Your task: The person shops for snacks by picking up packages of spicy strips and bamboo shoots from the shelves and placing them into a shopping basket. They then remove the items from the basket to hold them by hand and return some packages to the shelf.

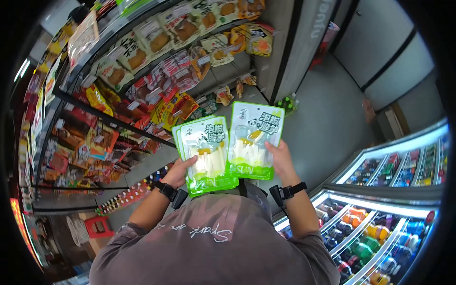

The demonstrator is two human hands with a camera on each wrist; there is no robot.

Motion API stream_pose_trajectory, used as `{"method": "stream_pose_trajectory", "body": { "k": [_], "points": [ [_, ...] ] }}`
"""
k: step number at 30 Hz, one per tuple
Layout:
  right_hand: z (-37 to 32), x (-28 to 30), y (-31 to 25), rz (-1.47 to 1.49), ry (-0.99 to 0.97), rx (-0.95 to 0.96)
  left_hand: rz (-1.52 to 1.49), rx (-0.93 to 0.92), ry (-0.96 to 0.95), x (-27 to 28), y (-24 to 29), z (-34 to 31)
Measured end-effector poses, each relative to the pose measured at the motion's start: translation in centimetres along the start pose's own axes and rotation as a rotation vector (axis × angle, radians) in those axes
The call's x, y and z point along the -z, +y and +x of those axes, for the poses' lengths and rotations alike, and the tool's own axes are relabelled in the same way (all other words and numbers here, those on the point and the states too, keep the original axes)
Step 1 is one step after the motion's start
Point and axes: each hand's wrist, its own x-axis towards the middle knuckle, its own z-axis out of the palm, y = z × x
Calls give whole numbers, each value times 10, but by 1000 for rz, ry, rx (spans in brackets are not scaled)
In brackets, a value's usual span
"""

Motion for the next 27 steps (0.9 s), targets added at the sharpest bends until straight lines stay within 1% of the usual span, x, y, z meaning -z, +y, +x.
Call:
{"method": "stream_pose_trajectory", "body": {
  "k": [2, 4, 7, 10, 11, 13, 15, 17, 18, 20, 21, 22, 24, 25, 26, 27],
  "points": [
    [14, -1, -7, -63, -29, -6, -39, -139, 66, 23, -8, -7],
    [25, -8, -14, -164, 10, 29, -120, -196, 129, 45, -14, -21],
    [42, -19, -14, -299, 19, 10, -288, -233, 262, 71, -22, -46],
    [60, -29, -2, -430, -24, 25, -330, -304, 306, 98, -34, -64],
    [67, -32, 5, -450, -27, 9, -354, -297, 314, 106, -40, -69],
    [84, -36, 25, -541, -29, -25, -410, -314, 387, 120, -50, -76],
    [108, -37, 48, -541, -48, -65, -428, -349, 412, 128, -58, -81],
    [133, -34, 66, -535, -79, -149, -450, -395, 469, 130, -66, -86],
    [148, -32, 74, -544, -87, -157, -462, -398, 478, 130, -68, -88],
    [187, -21, 99, -760, -157, -82, -457, -445, 555, 125, -68, -93],
    [210, -13, 114, -786, -134, -72, -472, -443, 576, 122, -68, -95],
    [233, -10, 123, -791, -153, -88, -484, -444, 599, 116, -67, -96],
    [274, -7, 139, -1099, -140, -104, -492, -459, 672, 103, -63, -97],
    [287, -15, 139, -1225, -154, -54, -496, -473, 712, 96, -62, -95],
    [310, -10, 150, -1221, -186, -77, -501, -470, 750, 89, -64, -93],
    [336, -5, 160, -1358, -203, -4, -535, -477, 798, 83, -64, -90]
  ]
}}
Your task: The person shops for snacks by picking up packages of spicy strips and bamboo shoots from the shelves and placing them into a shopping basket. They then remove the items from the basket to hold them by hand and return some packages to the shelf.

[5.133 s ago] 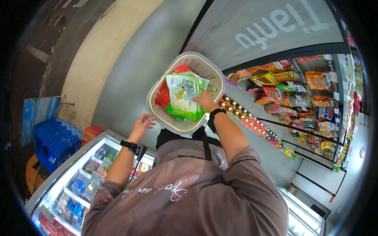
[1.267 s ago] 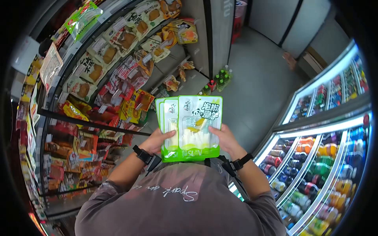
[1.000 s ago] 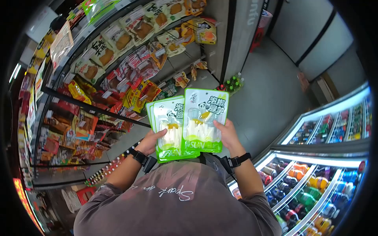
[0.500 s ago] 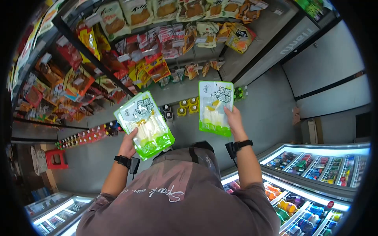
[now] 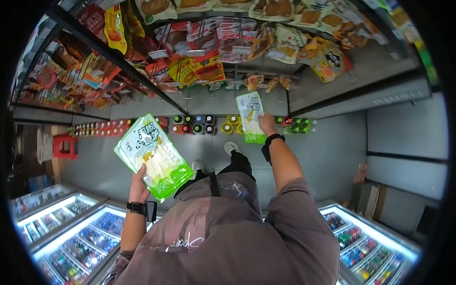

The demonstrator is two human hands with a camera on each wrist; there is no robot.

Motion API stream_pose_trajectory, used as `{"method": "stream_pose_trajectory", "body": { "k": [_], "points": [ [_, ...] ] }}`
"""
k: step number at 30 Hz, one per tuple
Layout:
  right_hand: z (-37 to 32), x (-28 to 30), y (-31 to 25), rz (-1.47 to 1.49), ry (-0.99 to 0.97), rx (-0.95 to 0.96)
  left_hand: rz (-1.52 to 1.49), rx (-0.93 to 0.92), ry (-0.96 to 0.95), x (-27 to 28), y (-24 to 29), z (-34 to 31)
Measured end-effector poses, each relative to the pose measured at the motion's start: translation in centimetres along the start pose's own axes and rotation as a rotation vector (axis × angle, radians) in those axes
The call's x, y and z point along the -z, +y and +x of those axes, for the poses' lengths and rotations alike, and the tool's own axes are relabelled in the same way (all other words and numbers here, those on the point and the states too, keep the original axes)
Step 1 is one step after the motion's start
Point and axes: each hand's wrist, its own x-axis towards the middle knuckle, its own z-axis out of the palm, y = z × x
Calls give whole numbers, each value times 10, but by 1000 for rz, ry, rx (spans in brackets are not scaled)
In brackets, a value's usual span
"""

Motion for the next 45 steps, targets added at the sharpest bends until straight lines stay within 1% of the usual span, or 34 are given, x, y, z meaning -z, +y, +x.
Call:
{"method": "stream_pose_trajectory", "body": {
  "k": [1, 2, 4, 6, 9, 11, 12, 13, 15, 19, 21, 24, 28, 30, 33, 37, 39, 45],
  "points": [
    [24, -11, 10, -139, 24, 49, -21, -5, 54, -4, -4, -3],
    [38, -19, 12, -133, -19, 39, 8, 7, 106, -8, -7, -4],
    [67, -24, 10, -222, -62, 58, 4, 24, 162, -21, -12, -15],
    [85, -33, 2, -224, -88, 61, 3, 41, 195, -35, -9, -21],
    [97, -44, -14, -209, -119, 73, 30, 61, 258, -33, -18, -23],
    [104, -53, -22, -124, -94, 120, 22, 88, 294, -41, -16, -30],
    [108, -53, -24, -97, -142, 91, 19, 98, 295, -45, -16, -31],
    [109, -56, -27, -95, -145, 87, 17, 104, 291, -46, -13, -33],
    [110, -59, -32, 5, -163, 91, 18, 108, 278, -48, -9, -36],
    [111, -60, -31, 10, -151, 73, 34, 105, 329, -47, -16, -38],
    [107, -56, -38, 32, -112, 31, -31, 98, 342, -50, -21, -41],
    [128, -71, -11, 45, -135, 11, -30, 130, 362, -42, -26, -44],
    [121, -68, -4, 13, -150, 58, -43, 123, 375, -37, -33, -48],
    [116, -68, -2, 142, -146, 21, -56, 135, 359, -34, -37, -50],
    [123, -73, 0, 194, -171, 12, -42, 135, 357, -33, -36, -49],
    [125, -73, -20, 195, -201, 58, -54, 133, 355, -42, -33, -45],
    [120, -74, -33, 343, -164, -26, -54, 125, 369, -43, -33, -44],
    [126, -89, -32, 358, -203, -89, -69, 127, 378, -43, -34, -41]
  ]
}}
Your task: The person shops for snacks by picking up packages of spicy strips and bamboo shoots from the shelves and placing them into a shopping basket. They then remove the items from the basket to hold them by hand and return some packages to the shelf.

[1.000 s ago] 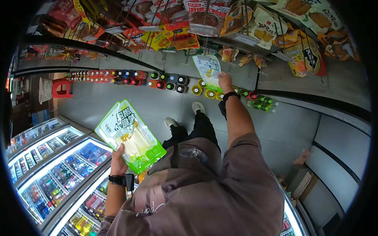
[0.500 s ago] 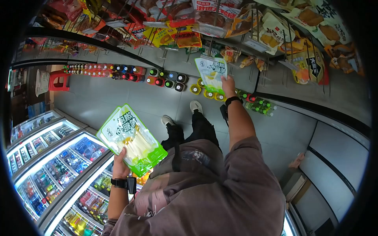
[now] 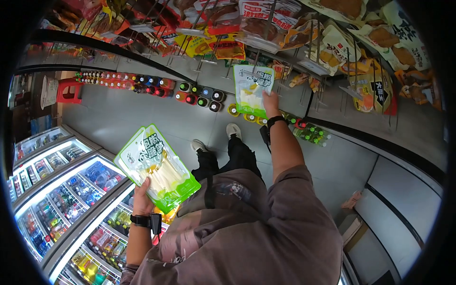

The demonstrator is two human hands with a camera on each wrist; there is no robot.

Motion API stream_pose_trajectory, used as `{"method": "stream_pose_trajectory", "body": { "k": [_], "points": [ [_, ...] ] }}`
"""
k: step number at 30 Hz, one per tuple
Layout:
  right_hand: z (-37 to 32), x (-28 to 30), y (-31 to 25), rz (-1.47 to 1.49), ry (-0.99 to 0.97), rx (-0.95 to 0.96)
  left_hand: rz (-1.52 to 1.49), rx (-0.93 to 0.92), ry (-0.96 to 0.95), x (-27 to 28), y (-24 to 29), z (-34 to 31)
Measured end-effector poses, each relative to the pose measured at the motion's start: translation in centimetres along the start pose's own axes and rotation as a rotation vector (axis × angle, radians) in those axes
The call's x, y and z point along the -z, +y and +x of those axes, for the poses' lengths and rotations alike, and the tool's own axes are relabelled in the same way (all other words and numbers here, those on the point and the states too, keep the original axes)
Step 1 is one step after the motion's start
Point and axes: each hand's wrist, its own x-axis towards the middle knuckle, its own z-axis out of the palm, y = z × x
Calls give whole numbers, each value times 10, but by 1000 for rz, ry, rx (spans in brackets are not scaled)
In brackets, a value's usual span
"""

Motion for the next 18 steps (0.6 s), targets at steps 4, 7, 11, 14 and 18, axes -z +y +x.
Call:
{"method": "stream_pose_trajectory", "body": {
  "k": [4, 7, 11, 14, 18],
  "points": [
    [5, -9, -5, 144, -33, -33, -33, 18, 4, 0, -2, 1],
    [13, -17, -18, 310, -56, -52, -56, 33, 1, 5, -6, 5],
    [45, -27, -34, 533, -71, -175, -105, 47, 32, 8, -17, 5],
    [30, -41, -93, 622, 82, -331, -134, 47, 64, 13, -28, 5],
    [67, -44, -92, 667, 12, -335, -139, 70, 144, 18, -42, -1]
  ]
}}
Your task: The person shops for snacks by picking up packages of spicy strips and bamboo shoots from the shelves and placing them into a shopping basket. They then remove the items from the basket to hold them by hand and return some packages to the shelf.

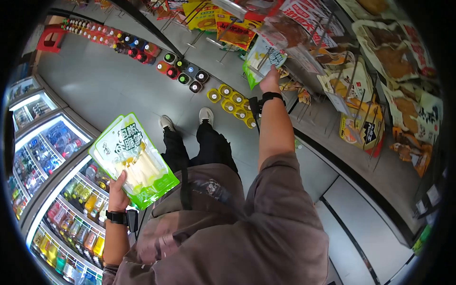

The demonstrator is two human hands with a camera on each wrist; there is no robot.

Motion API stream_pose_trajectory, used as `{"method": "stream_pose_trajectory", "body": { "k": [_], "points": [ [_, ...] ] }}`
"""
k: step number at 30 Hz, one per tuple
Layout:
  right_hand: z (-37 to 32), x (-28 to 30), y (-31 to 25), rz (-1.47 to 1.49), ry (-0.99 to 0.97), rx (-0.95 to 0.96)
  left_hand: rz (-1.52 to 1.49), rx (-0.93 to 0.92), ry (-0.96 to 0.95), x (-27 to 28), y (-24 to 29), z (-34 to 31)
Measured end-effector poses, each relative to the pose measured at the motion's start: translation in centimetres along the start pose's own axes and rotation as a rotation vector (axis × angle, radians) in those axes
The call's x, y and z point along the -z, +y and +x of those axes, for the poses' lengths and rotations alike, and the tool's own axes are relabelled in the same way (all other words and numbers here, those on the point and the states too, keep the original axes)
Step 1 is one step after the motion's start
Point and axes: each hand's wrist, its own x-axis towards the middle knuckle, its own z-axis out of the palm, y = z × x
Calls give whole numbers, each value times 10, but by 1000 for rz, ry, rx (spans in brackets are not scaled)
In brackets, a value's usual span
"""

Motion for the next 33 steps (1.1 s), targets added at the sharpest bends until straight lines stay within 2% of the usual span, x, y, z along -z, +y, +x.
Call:
{"method": "stream_pose_trajectory", "body": {
  "k": [2, 4, 6, 8, 9, 13, 15, 16, 20, 22, 24, 28, 30, 32, 33],
  "points": [
    [17, 0, -6, -67, 11, -41, -15, -7, 15, 3, -6, 0],
    [52, 14, -14, -77, -251, -163, -24, -8, 43, 1, -7, -3],
    [65, 13, -15, -58, -311, -189, -25, -14, 56, 2, -9, -5],
    [75, 12, -18, -262, 59, -219, -23, -2, 68, 4, -10, -6],
    [79, 12, -18, -251, 99, -188, -20, 8, 68, 3, -7, -5],
    [60, 16, -17, -309, 143, -67, 7, 0, 42, -2, 0, -2],
    [16, 7, -24, -254, 195, -2, 30, -19, -4, -6, 9, -1],
    [-8, 10, -32, -253, 97, -39, 42, -31, -40, -9, 13, 1],
    [-75, 25, -36, -350, 135, 126, 69, -90, -177, -23, 36, 6],
    [-123, 33, -28, -402, 53, 282, 91, -113, -255, -34, 48, 5],
    [-180, 28, -18, -452, -131, 284, 94, -111, -331, -41, 61, 5],
    [-285, -4, 5, -701, -603, 116, 196, -126, -466, -47, 77, 11],
    [-337, -30, 20, -693, -814, 69, 218, -111, -508, -55, 87, 7],
    [-364, -42, 41, -640, -904, 8, 229, -138, -579, -62, 92, 5],
    [-378, -51, 50, -621, -952, 85, 230, -144, -595, -66, 93, 4]
  ]
}}
